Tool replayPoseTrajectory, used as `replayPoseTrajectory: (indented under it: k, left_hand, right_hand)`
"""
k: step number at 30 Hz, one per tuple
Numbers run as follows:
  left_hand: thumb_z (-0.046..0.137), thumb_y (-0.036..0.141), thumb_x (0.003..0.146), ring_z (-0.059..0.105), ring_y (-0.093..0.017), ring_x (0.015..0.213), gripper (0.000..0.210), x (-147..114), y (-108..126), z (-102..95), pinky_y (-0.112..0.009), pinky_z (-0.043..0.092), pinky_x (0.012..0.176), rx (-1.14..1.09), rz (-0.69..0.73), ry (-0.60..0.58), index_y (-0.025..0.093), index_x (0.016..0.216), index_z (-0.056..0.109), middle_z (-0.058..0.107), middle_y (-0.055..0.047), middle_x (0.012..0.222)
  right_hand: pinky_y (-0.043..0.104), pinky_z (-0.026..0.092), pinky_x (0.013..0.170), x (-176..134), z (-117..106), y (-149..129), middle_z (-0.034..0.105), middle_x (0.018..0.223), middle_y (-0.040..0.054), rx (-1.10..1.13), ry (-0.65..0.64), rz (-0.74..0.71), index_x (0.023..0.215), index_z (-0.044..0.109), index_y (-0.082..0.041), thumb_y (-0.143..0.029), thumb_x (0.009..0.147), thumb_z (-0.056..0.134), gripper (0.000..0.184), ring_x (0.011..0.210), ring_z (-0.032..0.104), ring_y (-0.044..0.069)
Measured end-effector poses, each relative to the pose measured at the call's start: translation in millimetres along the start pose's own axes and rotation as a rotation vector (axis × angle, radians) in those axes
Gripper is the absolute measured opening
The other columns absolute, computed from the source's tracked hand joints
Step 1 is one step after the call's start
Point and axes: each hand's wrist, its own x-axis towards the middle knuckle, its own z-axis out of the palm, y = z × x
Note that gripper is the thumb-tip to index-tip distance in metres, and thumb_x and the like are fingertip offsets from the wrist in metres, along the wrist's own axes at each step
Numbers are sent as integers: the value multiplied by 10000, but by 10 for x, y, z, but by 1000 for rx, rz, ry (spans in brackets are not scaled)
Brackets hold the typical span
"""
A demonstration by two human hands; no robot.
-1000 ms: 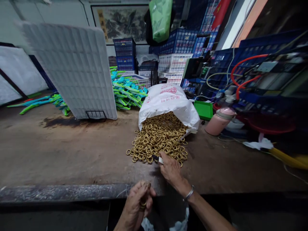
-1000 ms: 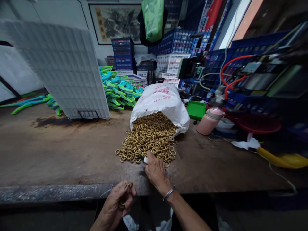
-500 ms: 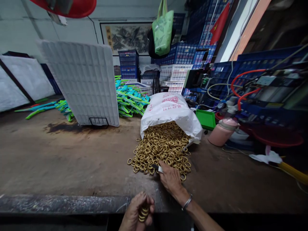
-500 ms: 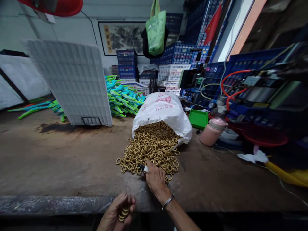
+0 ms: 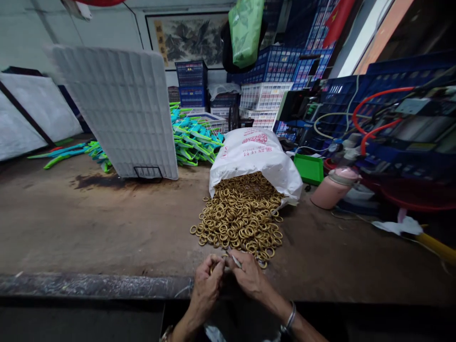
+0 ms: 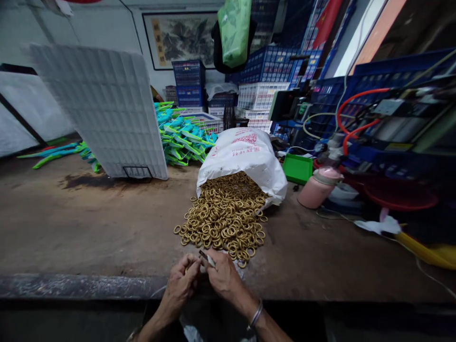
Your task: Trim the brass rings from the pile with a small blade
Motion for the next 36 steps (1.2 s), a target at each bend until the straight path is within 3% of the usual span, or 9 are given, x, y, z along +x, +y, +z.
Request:
replayPoseTrajectory:
  k: [4,8,11,14,17,25,30,33,36]
  left_hand:
    - [607,550,619,259,-29,340,415,-1,-36,-14,-151,192,346,-39,5,70,191,704,417,350,114,434]
    - [606,483,658,270,-33,364,354,-28,-11,-21,-153,203,365,-27,8,-11,176,752,458,355,108,458]
    - [595,425,688,338,-47,402,286,-75,64,7,-163,273,405,-1,50,-15,168,678,469,408,81,484]
    - [578,376,717,470,-94,528,232,-125,128,42,-199,380,538,58,188,-7,165,648,512,523,31,561]
    - [560,356,739,494,-110,572,210,-154,136,46,-211,387,581,105,237,-10,165,657,534,553,18,587]
    - [538,458,733,312,-45,394,325,-158,26,-38,-176,239,406,100,24,-102,157,632,472,417,65,475]
    - [527,513,722,288,-29,366,365,-204,-16,-53,-164,187,375,27,-90,-113,166,642,450,404,73,473]
    - [546,531,700,291,-25,367,380,-242,-23,-56,-160,180,366,5,-100,-107,169,651,439,424,69,502]
    - [533,536,708,276,-24,364,386,-268,-4,-50,-160,173,360,-5,-92,-110,170,638,433,403,74,494]
  right_hand:
    - [195,236,482,-36,-14,-20,356,542,-57,92,14,-9,563,397,-181,-355,818,366,310,541,319,84]
    - [201,233,469,-58,-7,-30,333,509,-59,151,-10,5,525,363,-183,-425,803,381,369,510,304,80]
    - [197,244,451,-67,15,-25,349,487,-55,277,-38,96,518,390,-181,-470,795,376,400,480,316,75]
    - [191,222,409,-76,39,-9,338,444,-63,414,-84,222,520,424,-179,-487,790,370,413,415,289,61]
    - [188,192,381,-83,57,-4,276,405,-84,514,-80,301,530,433,-184,-476,775,391,384,373,240,53]
    - [190,305,495,-66,38,-22,415,523,-56,293,71,192,584,484,-171,-319,720,456,203,519,375,79]
    - [191,308,509,-91,49,-19,415,536,-56,262,42,131,615,507,-164,-336,744,453,222,533,383,82]
    - [193,330,508,-105,68,11,454,553,-45,340,11,145,650,519,-164,-333,753,439,213,538,412,91]
    - [200,324,494,-133,98,70,453,551,-37,258,49,133,632,486,-179,-323,779,388,229,524,408,98]
